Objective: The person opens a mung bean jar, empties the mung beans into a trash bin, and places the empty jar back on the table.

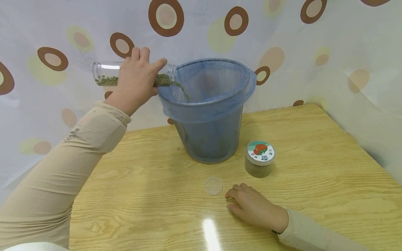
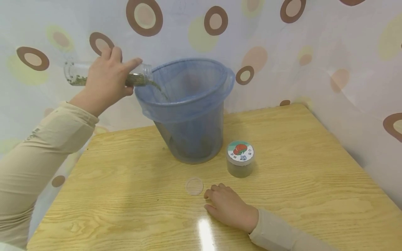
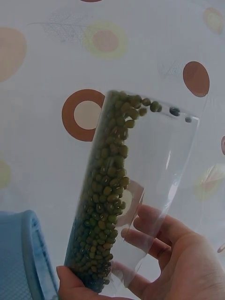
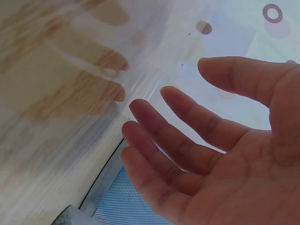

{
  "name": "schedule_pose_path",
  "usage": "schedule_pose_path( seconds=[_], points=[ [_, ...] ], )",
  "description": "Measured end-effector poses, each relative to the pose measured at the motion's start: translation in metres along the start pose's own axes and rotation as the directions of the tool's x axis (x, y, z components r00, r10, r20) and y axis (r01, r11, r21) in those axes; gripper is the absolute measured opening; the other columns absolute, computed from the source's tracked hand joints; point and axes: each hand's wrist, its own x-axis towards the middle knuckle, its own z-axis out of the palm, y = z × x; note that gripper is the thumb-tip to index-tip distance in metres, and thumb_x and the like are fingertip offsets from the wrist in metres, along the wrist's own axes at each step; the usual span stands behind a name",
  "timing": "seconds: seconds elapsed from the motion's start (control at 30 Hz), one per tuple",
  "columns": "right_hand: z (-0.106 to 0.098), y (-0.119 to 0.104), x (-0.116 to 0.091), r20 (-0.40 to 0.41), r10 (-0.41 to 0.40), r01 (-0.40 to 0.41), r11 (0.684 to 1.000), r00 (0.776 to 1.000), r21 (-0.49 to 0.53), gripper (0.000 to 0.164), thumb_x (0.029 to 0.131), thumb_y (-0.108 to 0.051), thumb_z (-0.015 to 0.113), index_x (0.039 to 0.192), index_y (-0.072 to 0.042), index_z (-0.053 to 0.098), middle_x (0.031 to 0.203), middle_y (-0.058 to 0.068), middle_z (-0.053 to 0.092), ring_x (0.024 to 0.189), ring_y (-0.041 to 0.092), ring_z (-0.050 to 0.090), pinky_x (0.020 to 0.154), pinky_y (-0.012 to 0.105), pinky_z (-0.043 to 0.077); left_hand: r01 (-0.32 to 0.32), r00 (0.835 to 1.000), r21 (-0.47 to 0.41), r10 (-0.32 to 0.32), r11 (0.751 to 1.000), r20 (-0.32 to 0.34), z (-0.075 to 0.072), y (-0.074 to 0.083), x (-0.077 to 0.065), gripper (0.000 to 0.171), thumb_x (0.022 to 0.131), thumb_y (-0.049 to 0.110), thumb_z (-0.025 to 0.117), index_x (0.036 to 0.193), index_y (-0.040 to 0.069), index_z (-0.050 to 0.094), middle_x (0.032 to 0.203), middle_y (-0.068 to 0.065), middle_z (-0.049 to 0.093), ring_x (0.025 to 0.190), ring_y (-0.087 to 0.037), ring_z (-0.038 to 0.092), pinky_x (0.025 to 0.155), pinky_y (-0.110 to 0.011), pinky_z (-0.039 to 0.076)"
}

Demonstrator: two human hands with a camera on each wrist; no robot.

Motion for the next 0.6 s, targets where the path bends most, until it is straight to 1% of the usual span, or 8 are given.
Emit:
schedule_pose_path(
  seconds=[0.37,0.6],
  points=[
    [0.0009,-0.0004,0.0005,-0.005,0.004,-0.004,1.0,1.0,-0.006,0.021,0.087,-0.017,0.07,0.104,-0.005,0.067,0.099,0.002,0.064,0.086,0.015,0.054,0.073,0.034,0.05,0.0,1.0,0.01,0.0,1.0,0.008,-0.0002,-0.0004,-0.0003,0.074,0.082,0.024,0.077,0.144,0.012,0.039,0.125,-0.03,0.037,0.108,-0.042,0.035,0.085,-0.051,0.043],
    [0.0025,0.0013,0.0002,0.002,0.006,-0.006,1.0,1.0,-0.001,0.022,0.088,-0.019,0.07,0.105,-0.006,0.067,0.099,0.001,0.064,0.082,0.011,0.05,0.072,0.032,0.048,0.0,1.0,0.012,0.0,1.0,0.016,-0.0004,-0.0005,-0.0002,0.074,0.082,0.024,0.077,0.143,0.012,0.038,0.124,-0.03,0.037,0.109,-0.043,0.035,0.084,-0.051,0.043]
  ],
)
